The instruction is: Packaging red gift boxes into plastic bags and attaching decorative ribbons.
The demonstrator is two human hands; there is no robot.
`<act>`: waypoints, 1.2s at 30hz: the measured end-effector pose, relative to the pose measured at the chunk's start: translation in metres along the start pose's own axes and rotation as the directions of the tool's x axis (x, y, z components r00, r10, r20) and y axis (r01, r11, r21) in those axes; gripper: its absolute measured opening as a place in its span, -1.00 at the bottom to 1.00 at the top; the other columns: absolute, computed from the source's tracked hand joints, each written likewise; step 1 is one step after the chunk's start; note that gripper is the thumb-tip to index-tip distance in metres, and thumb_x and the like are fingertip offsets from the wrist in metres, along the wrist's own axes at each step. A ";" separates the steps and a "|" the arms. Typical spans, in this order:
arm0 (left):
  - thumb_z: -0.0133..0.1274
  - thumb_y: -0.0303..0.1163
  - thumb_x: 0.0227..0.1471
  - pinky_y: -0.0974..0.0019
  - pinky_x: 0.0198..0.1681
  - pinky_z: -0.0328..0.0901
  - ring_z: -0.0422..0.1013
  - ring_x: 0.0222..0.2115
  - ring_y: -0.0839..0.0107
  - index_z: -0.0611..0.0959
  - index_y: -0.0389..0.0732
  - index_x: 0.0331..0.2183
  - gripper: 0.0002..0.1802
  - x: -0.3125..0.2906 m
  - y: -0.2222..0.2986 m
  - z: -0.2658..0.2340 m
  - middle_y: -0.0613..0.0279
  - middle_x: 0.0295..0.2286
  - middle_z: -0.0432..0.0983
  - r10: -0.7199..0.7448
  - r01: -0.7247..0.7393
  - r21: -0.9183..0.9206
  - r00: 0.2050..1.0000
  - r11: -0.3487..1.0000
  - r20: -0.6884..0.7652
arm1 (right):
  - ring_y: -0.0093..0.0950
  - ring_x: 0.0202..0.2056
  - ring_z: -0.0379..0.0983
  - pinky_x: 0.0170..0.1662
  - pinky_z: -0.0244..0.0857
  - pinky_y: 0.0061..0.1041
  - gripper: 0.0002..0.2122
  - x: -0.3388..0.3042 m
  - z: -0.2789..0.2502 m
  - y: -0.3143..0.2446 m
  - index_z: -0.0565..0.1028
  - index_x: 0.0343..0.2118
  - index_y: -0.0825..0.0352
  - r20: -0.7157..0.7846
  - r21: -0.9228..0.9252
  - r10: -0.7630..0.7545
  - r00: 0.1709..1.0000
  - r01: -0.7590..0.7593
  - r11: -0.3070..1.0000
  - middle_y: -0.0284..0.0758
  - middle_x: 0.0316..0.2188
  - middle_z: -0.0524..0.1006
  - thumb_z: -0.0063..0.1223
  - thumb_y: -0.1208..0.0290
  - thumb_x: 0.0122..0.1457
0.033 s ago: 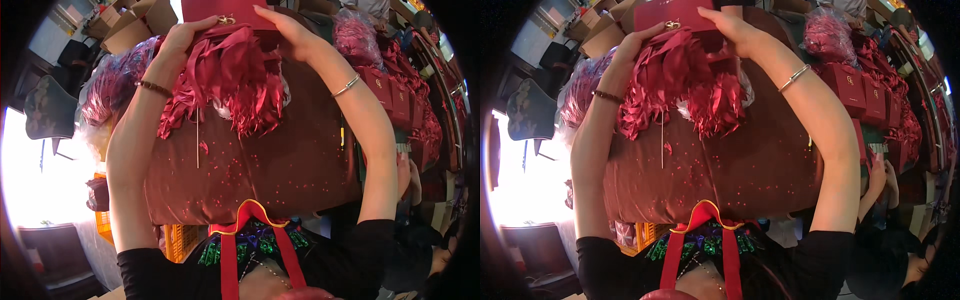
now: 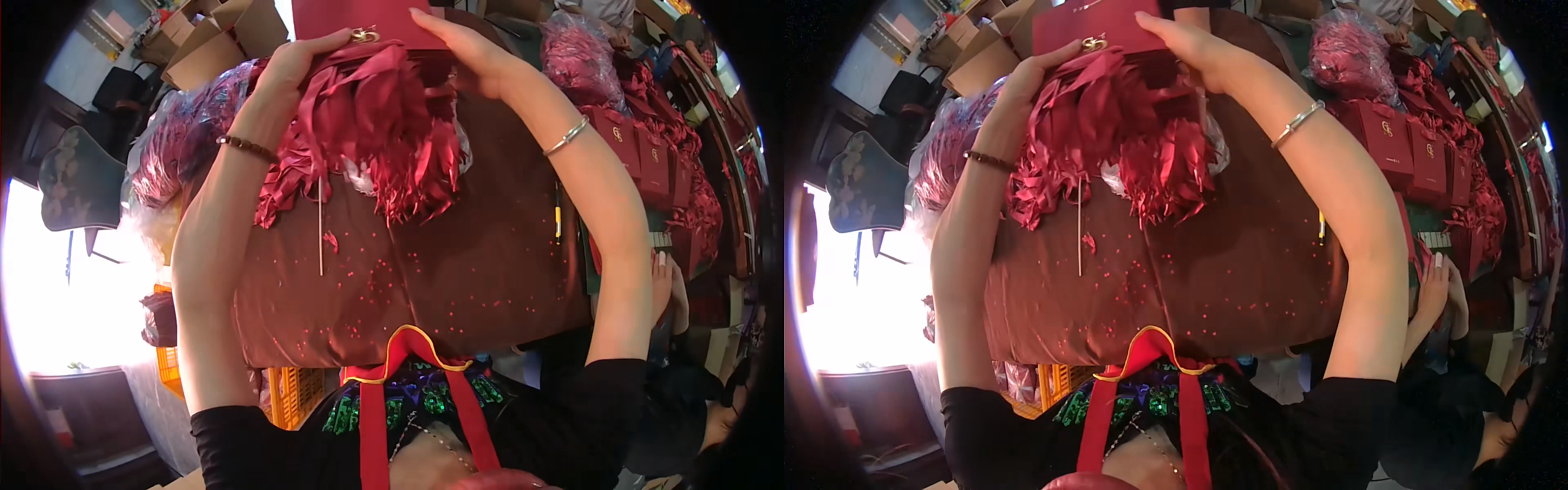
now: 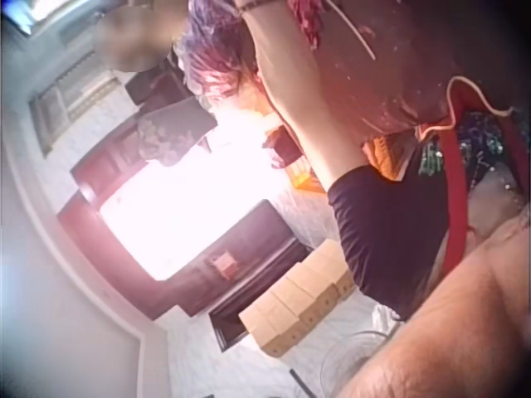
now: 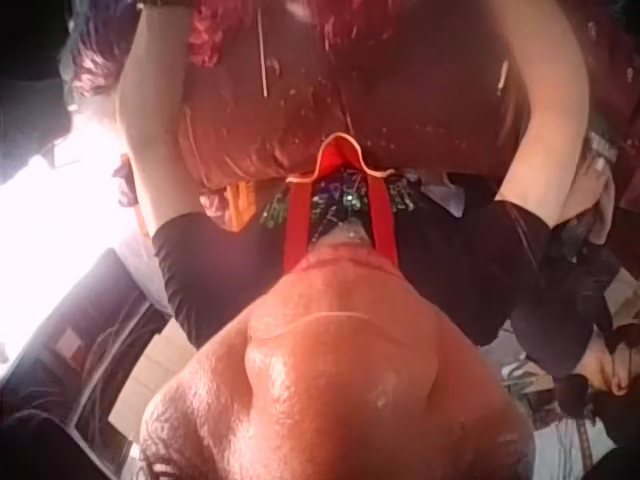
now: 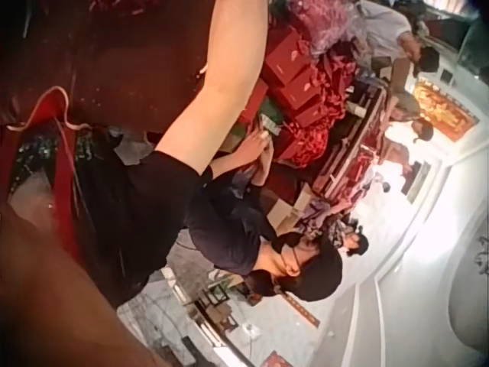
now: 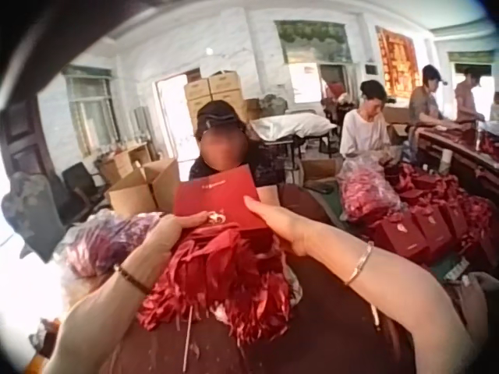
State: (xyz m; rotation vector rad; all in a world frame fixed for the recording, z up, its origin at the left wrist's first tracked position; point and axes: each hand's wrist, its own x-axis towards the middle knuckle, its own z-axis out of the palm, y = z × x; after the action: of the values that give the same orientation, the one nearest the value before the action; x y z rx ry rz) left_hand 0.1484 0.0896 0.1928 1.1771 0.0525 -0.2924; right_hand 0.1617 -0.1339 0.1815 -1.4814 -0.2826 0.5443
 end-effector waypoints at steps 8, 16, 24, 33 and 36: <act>0.01 -0.37 0.07 0.29 -0.23 0.45 0.51 -0.37 0.34 0.55 -0.34 -0.24 -0.75 0.010 -0.012 0.018 0.08 -0.31 0.54 -0.055 0.055 -0.030 0.998 0.998 -0.007 | -0.45 -0.11 0.35 -0.13 0.28 -0.29 -0.40 0.008 -0.026 -0.004 0.37 -0.01 0.19 -0.175 -0.224 0.101 0.979 -0.139 0.965 -0.34 -0.09 0.43 0.01 -0.18 -0.01; 0.01 -0.37 0.08 0.33 -0.19 0.44 0.49 -0.32 0.37 0.54 -0.35 -0.18 -0.71 0.034 -0.027 0.001 0.08 -0.26 0.53 -0.134 0.134 0.014 0.991 0.991 -0.004 | -0.34 0.04 0.22 0.00 0.17 -0.21 -0.21 0.026 -0.040 0.016 0.25 0.12 0.19 -0.111 -0.268 0.113 0.987 -0.140 0.953 -0.24 0.02 0.34 -0.04 -0.31 -0.08; 0.17 -0.35 -0.03 0.26 -0.22 0.46 0.48 -0.30 0.37 0.32 -0.48 -0.07 -0.42 0.034 -0.028 0.015 0.01 -0.18 0.45 -0.015 0.083 0.278 0.971 0.957 -0.239 | -0.33 -0.05 0.30 -0.05 0.18 -0.22 -0.37 0.022 -0.031 0.025 0.37 -0.01 0.27 -0.255 -0.198 0.041 0.966 -0.094 0.976 -0.21 -0.08 0.41 0.01 -0.16 -0.02; 0.20 -0.12 -0.08 0.23 -0.30 0.48 0.48 -0.32 0.40 0.43 -0.39 -0.08 -0.35 0.042 -0.004 -0.008 0.08 -0.22 0.47 -0.088 0.168 0.688 0.985 0.706 -0.149 | -0.38 -0.06 0.30 -0.03 0.18 -0.21 -0.40 0.030 -0.028 0.019 0.40 -0.02 0.26 -0.184 -0.420 -0.047 0.982 -0.035 0.907 -0.27 -0.06 0.38 0.07 -0.11 -0.02; 0.14 0.09 -0.11 0.28 -0.39 0.45 0.49 -0.44 0.44 0.50 -0.22 -0.10 -0.33 0.041 -0.007 0.000 0.24 -0.34 0.52 -0.097 0.190 0.804 0.982 0.564 -0.164 | -0.43 -0.09 0.33 -0.06 0.23 -0.23 -0.40 0.041 -0.044 0.023 0.42 -0.02 0.25 -0.250 -0.335 0.072 0.965 -0.157 0.929 -0.30 -0.08 0.42 0.05 -0.14 -0.02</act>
State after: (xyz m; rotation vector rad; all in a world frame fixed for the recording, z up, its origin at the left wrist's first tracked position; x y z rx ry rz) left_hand 0.1864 0.0794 0.1785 2.1449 0.1106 -0.4219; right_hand 0.2147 -0.1507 0.1485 -1.9044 -0.1094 0.4196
